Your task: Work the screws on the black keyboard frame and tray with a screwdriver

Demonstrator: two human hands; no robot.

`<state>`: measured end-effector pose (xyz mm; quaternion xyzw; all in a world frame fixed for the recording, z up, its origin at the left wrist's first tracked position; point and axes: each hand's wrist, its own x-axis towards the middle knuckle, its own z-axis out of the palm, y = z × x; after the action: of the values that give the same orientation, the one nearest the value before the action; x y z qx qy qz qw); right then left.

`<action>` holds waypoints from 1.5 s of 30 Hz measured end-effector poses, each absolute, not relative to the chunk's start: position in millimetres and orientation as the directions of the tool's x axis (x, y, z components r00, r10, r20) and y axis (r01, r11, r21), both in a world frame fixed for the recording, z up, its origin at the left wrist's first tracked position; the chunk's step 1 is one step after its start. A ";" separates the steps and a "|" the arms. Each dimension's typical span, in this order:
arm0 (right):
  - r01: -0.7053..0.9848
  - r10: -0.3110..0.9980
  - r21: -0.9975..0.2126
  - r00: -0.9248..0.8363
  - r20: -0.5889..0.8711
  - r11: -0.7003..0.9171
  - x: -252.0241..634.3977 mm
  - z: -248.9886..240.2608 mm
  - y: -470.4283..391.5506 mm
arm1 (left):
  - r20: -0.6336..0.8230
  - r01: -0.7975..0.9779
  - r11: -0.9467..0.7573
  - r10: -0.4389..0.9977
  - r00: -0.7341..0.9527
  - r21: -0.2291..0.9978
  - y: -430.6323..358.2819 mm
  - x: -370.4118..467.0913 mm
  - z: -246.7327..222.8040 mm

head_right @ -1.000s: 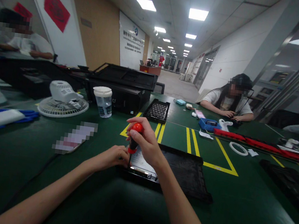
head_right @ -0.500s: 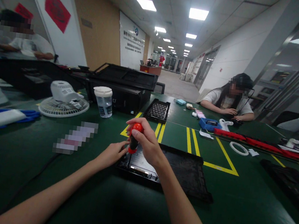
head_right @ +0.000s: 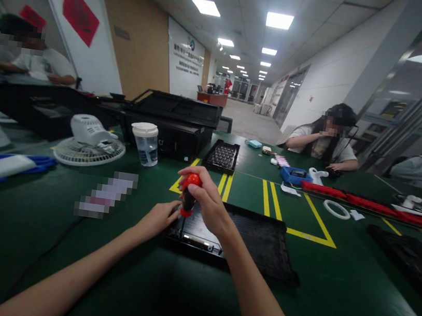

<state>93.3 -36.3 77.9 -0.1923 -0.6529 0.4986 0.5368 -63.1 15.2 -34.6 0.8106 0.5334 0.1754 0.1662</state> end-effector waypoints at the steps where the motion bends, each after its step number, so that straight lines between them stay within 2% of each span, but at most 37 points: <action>1: -0.294 0.785 -0.858 -0.355 0.508 0.422 93.2 78.2 -36.4 | 0.113 0.804 -0.384 0.920 0.375 0.454 15.6 -63.4 -35.5; 8: -0.307 0.786 -0.852 -0.342 0.515 0.424 93.0 80.0 -38.0 | 0.165 0.789 -0.428 0.903 0.397 0.441 17.9 -65.4 -42.3; 18: -0.271 0.790 -0.860 -0.344 0.507 0.433 94.3 79.8 -39.6 | 0.160 0.792 -0.428 0.903 0.400 0.436 18.3 -64.4 -42.1; 27: -0.149 0.781 -0.867 -0.381 0.495 0.476 98.7 82.0 -40.4 | 0.160 0.786 -0.434 0.899 0.407 0.440 17.4 -64.5 -40.9; 34: 0.043 0.747 -0.804 -0.402 0.530 0.593 101.2 92.1 -46.7 | 0.136 0.786 -0.417 0.906 0.402 0.455 15.0 -62.4 -36.0; 39: 0.093 0.739 -0.778 -0.402 0.542 0.621 101.0 95.1 -49.0 | 0.126 0.778 -0.396 0.914 0.385 0.488 12.0 -61.3 -32.0; 45: 0.167 0.756 -0.762 -0.372 0.539 0.626 101.7 91.1 -46.4 | 0.142 0.781 -0.412 0.908 0.394 0.469 13.2 -61.2 -34.8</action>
<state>101.7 -46.4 91.1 -0.3006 -0.7675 0.3111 0.4731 -61.2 13.2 -34.8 0.8181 0.5162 0.1916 0.1659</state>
